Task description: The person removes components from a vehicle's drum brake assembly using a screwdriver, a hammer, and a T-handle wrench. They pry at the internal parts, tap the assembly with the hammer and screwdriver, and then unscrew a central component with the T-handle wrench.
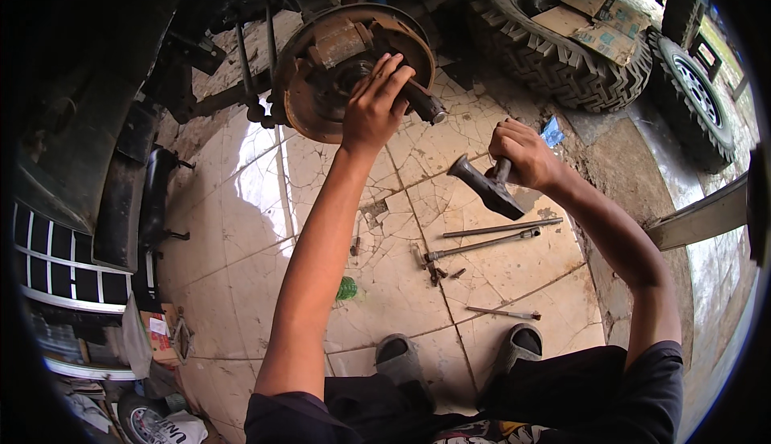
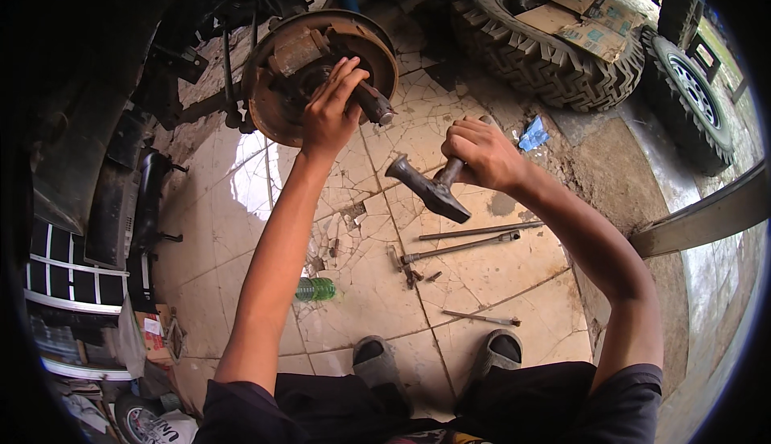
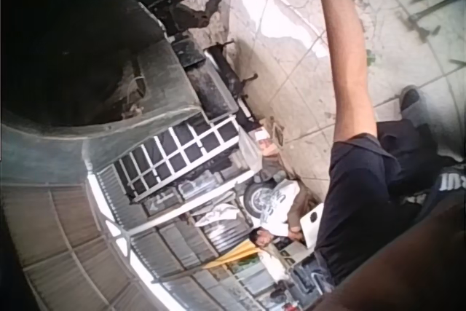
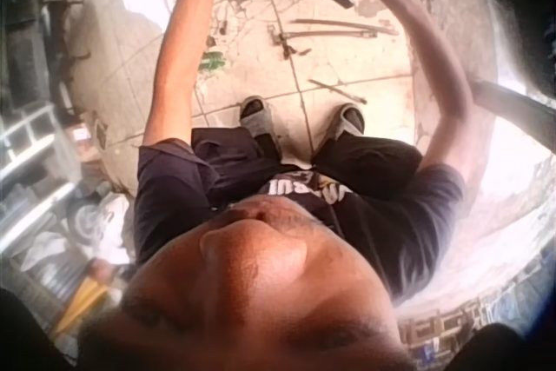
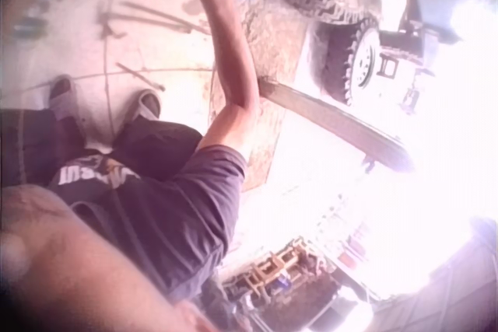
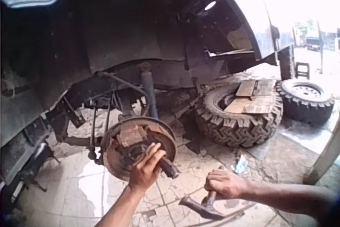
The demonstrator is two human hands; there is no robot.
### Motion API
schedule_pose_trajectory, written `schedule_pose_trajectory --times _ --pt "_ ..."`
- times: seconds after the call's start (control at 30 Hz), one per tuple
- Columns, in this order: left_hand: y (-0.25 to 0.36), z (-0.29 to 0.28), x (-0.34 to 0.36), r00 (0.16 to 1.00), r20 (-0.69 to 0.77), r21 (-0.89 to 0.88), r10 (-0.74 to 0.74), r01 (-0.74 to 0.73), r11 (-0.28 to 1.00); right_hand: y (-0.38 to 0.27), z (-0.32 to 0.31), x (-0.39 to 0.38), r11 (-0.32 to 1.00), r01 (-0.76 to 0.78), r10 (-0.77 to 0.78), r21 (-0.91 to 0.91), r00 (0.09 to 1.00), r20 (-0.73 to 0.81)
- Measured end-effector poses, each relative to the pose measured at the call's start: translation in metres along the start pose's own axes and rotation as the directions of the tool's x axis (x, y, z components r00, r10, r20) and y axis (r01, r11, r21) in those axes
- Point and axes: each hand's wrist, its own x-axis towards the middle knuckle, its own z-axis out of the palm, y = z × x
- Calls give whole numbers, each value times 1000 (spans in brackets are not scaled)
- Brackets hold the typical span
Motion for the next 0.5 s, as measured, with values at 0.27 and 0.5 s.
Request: schedule_pose_trajectory --times 0.27,0.5 --pt "1 -1 3 1000 12 -2 9 -9 1000 1 0 0 993 -113 113 -24 994 -4" --pt "-1 -1 8 1000 5 -6 22 -22 1000 -3 1 1 974 -226 227 -17 974 19"
